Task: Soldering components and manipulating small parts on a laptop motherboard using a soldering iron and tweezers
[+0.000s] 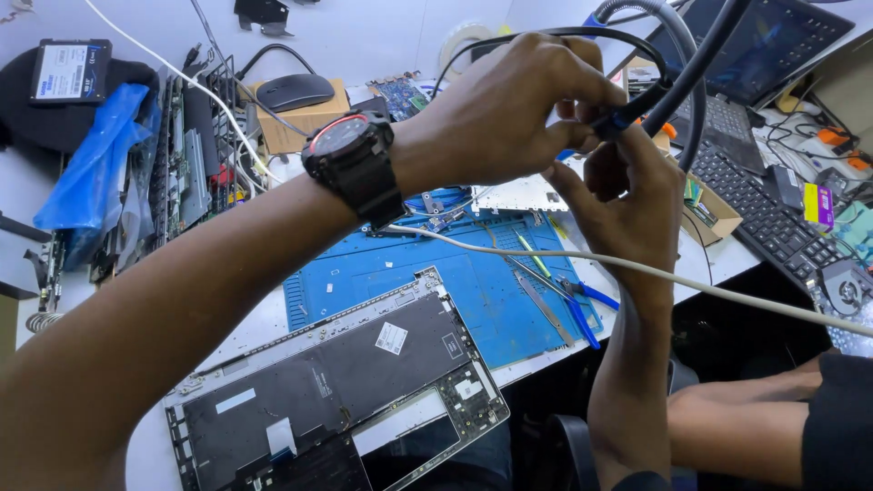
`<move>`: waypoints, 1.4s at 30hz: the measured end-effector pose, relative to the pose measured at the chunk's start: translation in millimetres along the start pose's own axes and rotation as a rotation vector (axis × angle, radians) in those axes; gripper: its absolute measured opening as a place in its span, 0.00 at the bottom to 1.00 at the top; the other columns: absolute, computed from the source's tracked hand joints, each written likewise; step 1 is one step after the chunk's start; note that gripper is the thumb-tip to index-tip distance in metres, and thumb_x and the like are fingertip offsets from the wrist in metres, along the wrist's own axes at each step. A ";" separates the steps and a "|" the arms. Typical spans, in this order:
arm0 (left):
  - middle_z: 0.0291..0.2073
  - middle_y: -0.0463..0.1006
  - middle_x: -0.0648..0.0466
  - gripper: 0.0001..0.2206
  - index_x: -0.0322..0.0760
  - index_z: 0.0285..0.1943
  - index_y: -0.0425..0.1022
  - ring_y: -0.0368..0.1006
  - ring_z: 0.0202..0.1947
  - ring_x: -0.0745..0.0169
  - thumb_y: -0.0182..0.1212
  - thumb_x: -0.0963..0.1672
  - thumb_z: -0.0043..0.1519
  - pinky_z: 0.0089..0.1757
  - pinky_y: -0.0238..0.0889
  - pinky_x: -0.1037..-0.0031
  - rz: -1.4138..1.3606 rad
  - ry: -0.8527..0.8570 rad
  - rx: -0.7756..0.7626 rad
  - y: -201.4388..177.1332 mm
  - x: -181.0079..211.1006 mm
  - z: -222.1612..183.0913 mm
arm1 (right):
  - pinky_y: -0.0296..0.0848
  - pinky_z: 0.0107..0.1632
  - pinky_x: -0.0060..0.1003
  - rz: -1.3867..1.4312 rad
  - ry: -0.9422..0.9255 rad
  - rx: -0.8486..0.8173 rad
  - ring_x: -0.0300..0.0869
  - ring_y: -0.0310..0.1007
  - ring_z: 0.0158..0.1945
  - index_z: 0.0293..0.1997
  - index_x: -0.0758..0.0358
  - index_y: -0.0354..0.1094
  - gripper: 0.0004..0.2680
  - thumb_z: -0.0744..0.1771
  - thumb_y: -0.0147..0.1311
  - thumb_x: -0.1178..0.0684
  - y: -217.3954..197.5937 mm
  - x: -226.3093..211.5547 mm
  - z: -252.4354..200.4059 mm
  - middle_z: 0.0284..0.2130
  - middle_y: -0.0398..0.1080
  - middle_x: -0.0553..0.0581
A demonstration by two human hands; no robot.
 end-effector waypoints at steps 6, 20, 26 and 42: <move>0.21 0.79 0.55 0.05 0.36 0.32 0.82 0.72 0.20 0.67 0.64 0.39 0.62 0.27 0.65 0.73 -0.228 -0.097 -0.173 10.9 -7.1 0.0 | 0.55 0.30 0.32 0.070 0.191 -0.064 0.35 0.56 0.25 0.32 0.63 0.63 0.12 0.71 0.61 0.50 6.7 49.3 -10.1 0.21 0.61 0.50; 0.33 0.80 0.49 0.13 0.31 0.43 0.80 0.73 0.32 0.49 0.65 0.48 0.68 0.38 0.70 0.62 0.174 -0.171 -0.159 -46.8 110.6 -158.6 | 0.48 0.22 0.27 1.518 0.381 -0.101 0.32 0.48 0.16 0.39 0.60 0.64 0.10 0.70 0.59 0.47 82.4 105.1 -172.5 0.17 0.55 0.45; 0.52 0.78 0.40 0.18 0.35 0.53 0.76 0.73 0.54 0.38 0.55 0.53 0.69 0.48 0.68 0.56 0.230 -0.356 -0.595 64.7 83.1 -270.0 | 0.60 0.21 0.28 1.494 0.354 -0.051 0.36 0.61 0.18 0.44 0.56 0.66 0.12 0.66 0.70 0.51 103.0 87.8 -207.1 0.23 0.67 0.54; 0.72 0.63 0.33 0.30 0.40 0.73 0.61 0.58 0.72 0.34 0.45 0.56 0.66 0.66 0.53 0.54 0.325 -0.253 -0.592 118.2 44.4 -289.6 | 0.73 0.20 0.35 0.970 0.610 0.221 0.46 0.69 0.22 0.47 0.66 0.67 0.09 0.70 0.55 0.50 125.9 119.3 -222.0 0.23 0.67 0.65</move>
Point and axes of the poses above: each hand's wrist, its own z-axis towards the middle knuckle, its own y-axis out of the palm, x = y × z, the point moved 7 cm from there along z, towards the middle knuckle
